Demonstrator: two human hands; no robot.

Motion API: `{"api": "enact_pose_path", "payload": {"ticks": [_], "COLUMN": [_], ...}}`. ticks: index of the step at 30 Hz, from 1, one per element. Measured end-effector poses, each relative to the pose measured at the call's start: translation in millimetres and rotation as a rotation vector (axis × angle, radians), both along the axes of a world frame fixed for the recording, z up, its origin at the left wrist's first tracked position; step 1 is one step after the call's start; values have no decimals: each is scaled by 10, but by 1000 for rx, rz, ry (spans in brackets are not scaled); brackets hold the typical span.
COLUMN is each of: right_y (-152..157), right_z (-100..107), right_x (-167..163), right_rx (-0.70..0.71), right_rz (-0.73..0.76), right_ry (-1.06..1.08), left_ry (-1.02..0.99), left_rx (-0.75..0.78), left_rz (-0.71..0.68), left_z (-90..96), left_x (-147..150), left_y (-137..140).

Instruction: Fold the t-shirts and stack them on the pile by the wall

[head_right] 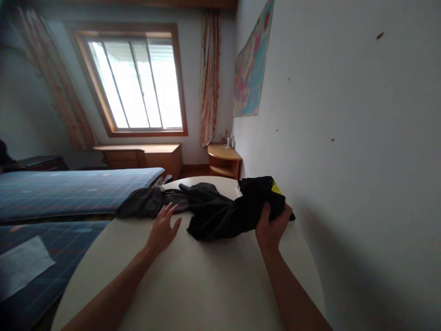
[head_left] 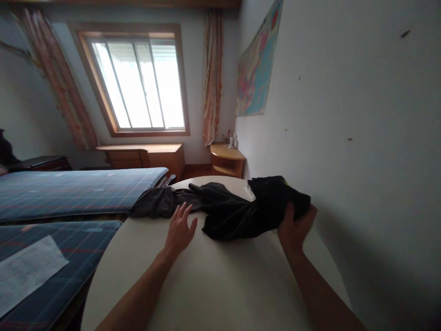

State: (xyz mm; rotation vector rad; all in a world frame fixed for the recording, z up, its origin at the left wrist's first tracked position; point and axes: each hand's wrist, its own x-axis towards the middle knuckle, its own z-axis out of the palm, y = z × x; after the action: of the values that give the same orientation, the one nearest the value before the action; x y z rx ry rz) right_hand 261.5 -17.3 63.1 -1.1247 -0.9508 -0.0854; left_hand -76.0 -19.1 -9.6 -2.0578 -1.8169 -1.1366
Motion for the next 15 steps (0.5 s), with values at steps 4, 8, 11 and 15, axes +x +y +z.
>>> {"api": "enact_pose_path", "payload": {"ticks": [4,8,11,15], "right_y": [-43,-51,-54,-91], "right_z": [-44,-197,-336,-390], "right_x": [-74,-300,-435,-531], "right_rx": [-208,-357,-445,-700], "right_rz": [177,495,630,668], "right_ry": [-255,-593,-775,-919], "left_ry": [163,260,265,266], "left_rx": [-129,-338,-390,-448], "left_rz": [43,54,95,140], "left_z": [73,171,235,294], "left_x": [-94,-66,29,130], "left_y": [241,488,652,813]}}
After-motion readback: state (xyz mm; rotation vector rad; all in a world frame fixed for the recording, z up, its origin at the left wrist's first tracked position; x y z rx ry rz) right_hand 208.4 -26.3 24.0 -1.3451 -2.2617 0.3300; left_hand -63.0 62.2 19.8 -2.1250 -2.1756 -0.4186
